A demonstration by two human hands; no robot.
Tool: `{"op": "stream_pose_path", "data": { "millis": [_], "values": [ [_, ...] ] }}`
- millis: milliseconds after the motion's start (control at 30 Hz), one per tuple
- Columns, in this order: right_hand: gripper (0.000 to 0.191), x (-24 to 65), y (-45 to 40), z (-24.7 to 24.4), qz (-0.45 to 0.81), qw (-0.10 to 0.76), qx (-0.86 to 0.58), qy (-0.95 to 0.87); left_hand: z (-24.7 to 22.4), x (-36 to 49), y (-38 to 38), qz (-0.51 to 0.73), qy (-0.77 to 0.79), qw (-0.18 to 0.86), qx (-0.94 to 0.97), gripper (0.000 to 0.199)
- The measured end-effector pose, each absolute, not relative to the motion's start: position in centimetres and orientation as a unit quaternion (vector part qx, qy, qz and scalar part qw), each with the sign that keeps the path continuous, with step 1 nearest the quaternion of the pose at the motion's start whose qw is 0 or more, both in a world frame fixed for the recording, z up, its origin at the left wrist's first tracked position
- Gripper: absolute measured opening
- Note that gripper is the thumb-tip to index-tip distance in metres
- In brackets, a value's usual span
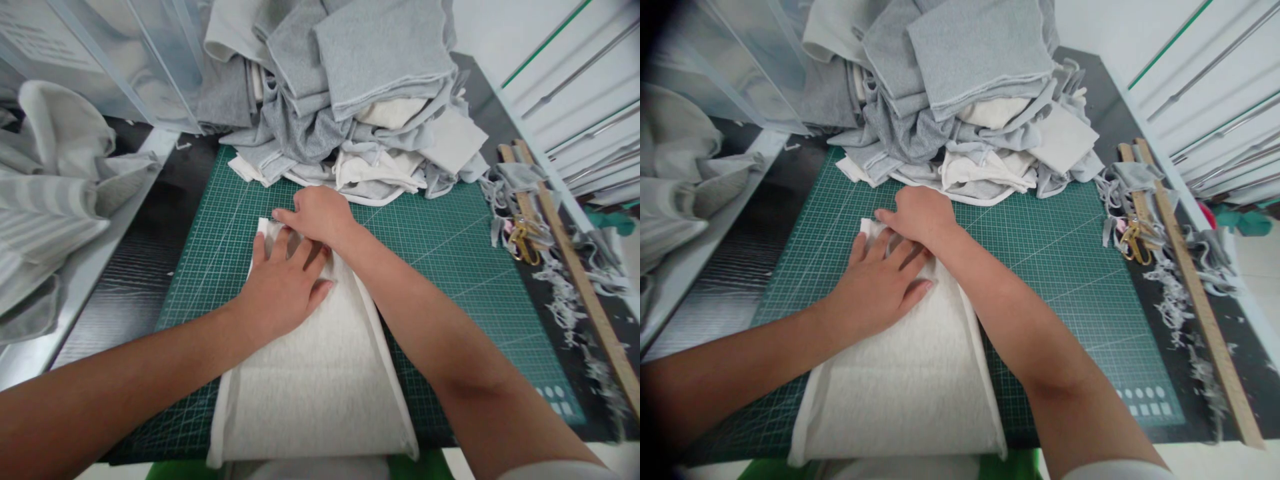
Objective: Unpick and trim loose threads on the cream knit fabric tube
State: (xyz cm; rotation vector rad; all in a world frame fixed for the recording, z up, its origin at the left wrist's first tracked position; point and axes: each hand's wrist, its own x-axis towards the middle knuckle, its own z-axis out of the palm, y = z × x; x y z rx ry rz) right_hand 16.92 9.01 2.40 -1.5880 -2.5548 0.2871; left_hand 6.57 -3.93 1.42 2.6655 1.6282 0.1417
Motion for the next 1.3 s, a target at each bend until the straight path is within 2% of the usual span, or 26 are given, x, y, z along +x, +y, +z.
{"op": "stream_pose_path", "data": {
  "millis": [467, 733, 1300],
  "values": [
    [0.059, 16.9, 8.83, 2.5, 0.103, 0.067, -0.534, -0.836, 1.4, 6.65, -3.91, 0.048, 0.525, 0.01, 0.85, 0.053],
    [0.052, 16.93, 8.97, 2.22, 0.095, 0.079, -0.53, -0.839, 1.42, 6.61, -3.93, 0.041, 0.521, 0.005, 0.852, 0.053],
    [0.059, 16.47, 8.44, 2.42, 0.086, 0.088, -0.53, -0.839, 1.49, 6.64, -3.88, 0.048, 0.525, 0.019, 0.85, 0.051]
  ]
}}
